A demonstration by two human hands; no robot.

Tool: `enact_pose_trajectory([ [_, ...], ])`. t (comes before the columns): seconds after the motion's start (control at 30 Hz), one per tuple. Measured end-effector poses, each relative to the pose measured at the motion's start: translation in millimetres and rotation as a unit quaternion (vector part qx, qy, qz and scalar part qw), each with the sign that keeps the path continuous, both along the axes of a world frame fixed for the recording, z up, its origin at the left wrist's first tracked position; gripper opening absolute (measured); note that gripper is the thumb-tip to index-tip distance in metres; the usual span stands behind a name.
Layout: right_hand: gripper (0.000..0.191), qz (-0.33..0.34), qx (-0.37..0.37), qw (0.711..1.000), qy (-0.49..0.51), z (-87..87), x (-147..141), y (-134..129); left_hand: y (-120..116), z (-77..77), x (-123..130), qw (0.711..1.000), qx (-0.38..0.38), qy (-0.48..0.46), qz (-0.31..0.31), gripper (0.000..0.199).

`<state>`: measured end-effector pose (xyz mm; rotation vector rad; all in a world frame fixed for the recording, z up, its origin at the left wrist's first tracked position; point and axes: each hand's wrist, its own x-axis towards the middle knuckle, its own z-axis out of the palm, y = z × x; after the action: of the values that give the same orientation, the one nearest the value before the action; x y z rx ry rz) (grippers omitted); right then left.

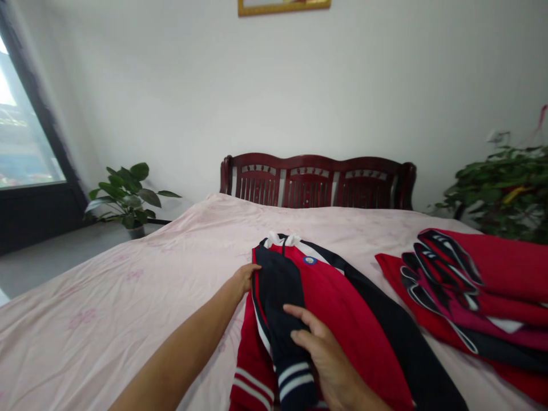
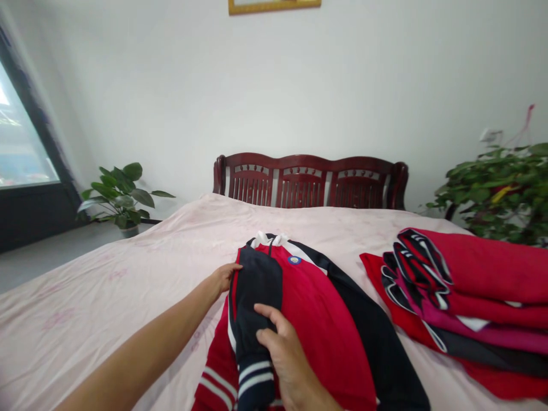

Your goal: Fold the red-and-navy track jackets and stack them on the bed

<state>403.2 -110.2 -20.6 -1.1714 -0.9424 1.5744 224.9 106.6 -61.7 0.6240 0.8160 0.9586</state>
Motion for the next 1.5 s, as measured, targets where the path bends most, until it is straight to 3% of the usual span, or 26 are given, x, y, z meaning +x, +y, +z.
enact_pose_trajectory([
  [0.1,0.068,-0.034,0.047,0.998,0.007,-2.5,-9.1,0.8,24.8,8.5,1.9,0.995,0.034,0.022,0.088,0.054],
  [0.17,0.072,-0.016,0.033,0.999,0.006,-15.5,-19.0,-0.1,31.5,7.2,0.4,0.991,0.029,0.054,0.116,0.045],
  [0.33,0.083,0.003,-0.060,0.996,0.066,-55.3,-42.4,-0.3,14.0,-17.5,-8.1,0.982,0.005,0.152,0.110,0.038],
  [0.5,0.088,-0.008,-0.052,0.986,0.158,-51.6,-52.7,-0.7,-5.3,-26.1,-15.7,0.956,0.056,0.256,0.131,0.101],
  [0.6,0.093,0.011,-0.088,0.988,0.128,-51.7,-54.3,-2.6,-16.8,-19.4,-19.3,0.928,0.112,0.325,0.144,0.101],
  [0.7,0.093,0.013,-0.102,0.988,0.116,-57.3,-53.5,-2.9,-36.3,-10.1,-20.2,0.894,0.185,0.382,0.145,0.076],
  [0.8,0.083,-0.018,-0.054,0.993,0.105,-56.3,-52.4,-2.0,-65.5,-4.8,-17.6,0.870,0.252,0.406,0.123,0.048],
  [0.87,0.079,-0.024,-0.029,0.997,0.067,-51.6,-51.2,-2.4,-88.7,-6.8,-16.6,0.851,0.294,0.423,0.104,0.046],
  [0.93,0.077,0.012,-0.022,0.999,0.024,-47.4,-46.8,-3.8,-113.0,-13.4,-18.5,0.838,0.313,0.439,0.081,0.053],
  [1.0,0.077,0.071,-0.017,0.997,-0.025,-46.2,-35.4,-4.5,-136.9,-21.6,-23.7,0.850,0.292,0.435,0.054,0.062],
  [1.07,0.077,0.114,0.008,0.990,-0.086,-48.0,-14.2,-2.5,-159.7,-26.5,-30.6,0.880,0.249,0.403,0.038,0.073],
  [1.13,0.072,0.090,0.052,0.979,-0.173,-50.4,17.4,2.7,-180.6,-24.2,-36.4,0.914,0.198,0.354,0.029,0.085],
  [1.2,0.063,0.006,0.101,0.947,-0.304,-51.1,56.0,9.4,-198.9,-14.8,-38.6,0.948,0.124,0.293,0.022,0.096],
  [1.23,0.061,-0.043,0.126,0.912,-0.389,-50.6,75.8,12.4,-206.7,-8.6,-37.9,0.960,0.084,0.265,0.021,0.101],
  [1.33,0.062,-0.140,0.123,0.751,-0.633,-47.9,127.2,17.5,-222.9,5.7,-29.6,0.979,0.020,0.203,0.011,0.097],
  [1.4,0.067,-0.160,0.069,0.672,-0.720,-47.9,149.5,18.3,-226.9,6.4,-21.6,0.986,0.014,0.166,-0.013,0.080],
  [1.5,0.077,-0.160,-0.041,0.643,-0.747,-51.0,166.5,20.5,-224.6,-2.6,-14.1,0.990,-0.007,0.135,-0.026,0.049],
])
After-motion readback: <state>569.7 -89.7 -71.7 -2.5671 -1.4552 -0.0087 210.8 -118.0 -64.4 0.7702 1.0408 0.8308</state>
